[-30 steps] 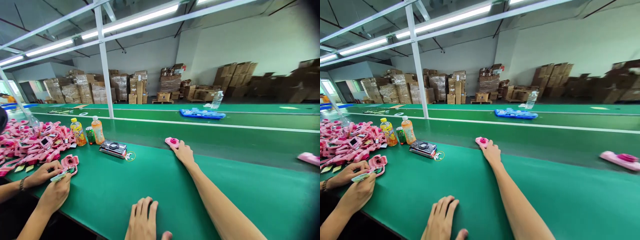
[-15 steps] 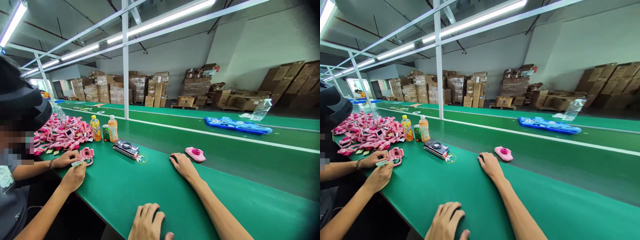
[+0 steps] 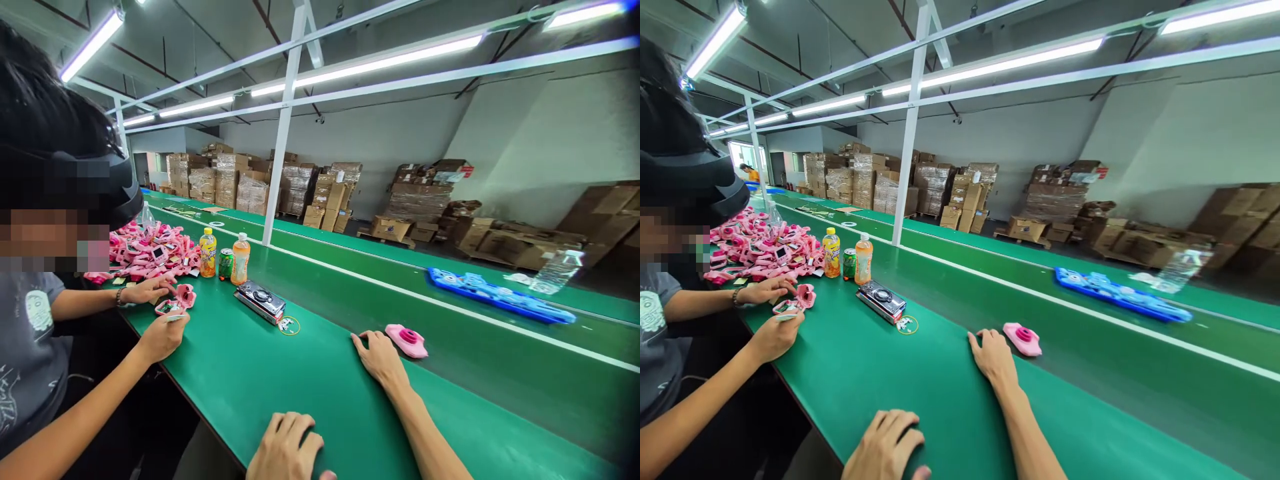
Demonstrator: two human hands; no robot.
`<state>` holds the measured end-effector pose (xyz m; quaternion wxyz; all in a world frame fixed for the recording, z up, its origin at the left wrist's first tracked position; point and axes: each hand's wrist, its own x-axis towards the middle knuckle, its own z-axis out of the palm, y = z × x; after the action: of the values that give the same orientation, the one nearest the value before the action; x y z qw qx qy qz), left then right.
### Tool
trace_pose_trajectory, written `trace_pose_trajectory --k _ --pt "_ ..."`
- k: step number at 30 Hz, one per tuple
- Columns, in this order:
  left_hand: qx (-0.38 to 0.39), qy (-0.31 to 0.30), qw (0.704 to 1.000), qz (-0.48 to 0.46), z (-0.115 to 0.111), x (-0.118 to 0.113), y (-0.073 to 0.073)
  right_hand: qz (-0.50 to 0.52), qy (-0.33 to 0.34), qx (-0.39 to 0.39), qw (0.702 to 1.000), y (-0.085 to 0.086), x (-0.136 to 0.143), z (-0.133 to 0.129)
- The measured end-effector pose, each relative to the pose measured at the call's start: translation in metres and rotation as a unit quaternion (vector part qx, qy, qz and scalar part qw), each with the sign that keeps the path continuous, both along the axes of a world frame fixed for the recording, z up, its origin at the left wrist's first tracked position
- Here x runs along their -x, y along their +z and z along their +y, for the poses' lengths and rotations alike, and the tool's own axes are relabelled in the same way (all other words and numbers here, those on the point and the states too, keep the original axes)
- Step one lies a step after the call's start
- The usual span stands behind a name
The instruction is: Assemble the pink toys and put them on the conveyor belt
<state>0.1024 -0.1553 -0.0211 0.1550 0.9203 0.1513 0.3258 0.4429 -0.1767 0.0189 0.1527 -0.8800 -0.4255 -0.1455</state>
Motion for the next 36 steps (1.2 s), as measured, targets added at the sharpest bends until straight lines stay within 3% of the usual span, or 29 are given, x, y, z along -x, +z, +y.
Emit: trace_pose_trajectory --k 5,9,15,18,22,28,36 --pt "-0.025 -0.003 0.999 0.03 0.003 -0.003 -0.001 0.002 0.027 0.0 1.0 -0.006 -0.003 -0.001" --pt "-0.071 -0.005 0.997 -0.027 0.006 -0.003 -0.003 0.019 0.035 0.0 0.999 -0.015 -0.007 0.002" --pt "-0.157 0.014 0.981 -0.109 0.01 -0.015 -0.024 0.024 0.036 -0.01 0.999 -0.018 -0.012 0.001" --pt "-0.166 0.02 0.976 -0.143 0.009 -0.014 -0.025 0.023 0.037 -0.009 0.999 -0.018 -0.013 -0.001" --pt "-0.164 0.018 0.977 -0.132 0.01 -0.009 -0.02 0.014 0.042 -0.008 0.999 -0.017 -0.015 -0.001" --pt "-0.187 0.003 0.979 -0.087 0.014 -0.019 -0.03 0.01 0.053 -0.018 0.998 -0.018 -0.024 0.0" --pt "-0.158 -0.014 0.986 -0.052 0.009 -0.001 -0.001 0.011 0.041 0.003 0.999 -0.025 -0.024 0.0"
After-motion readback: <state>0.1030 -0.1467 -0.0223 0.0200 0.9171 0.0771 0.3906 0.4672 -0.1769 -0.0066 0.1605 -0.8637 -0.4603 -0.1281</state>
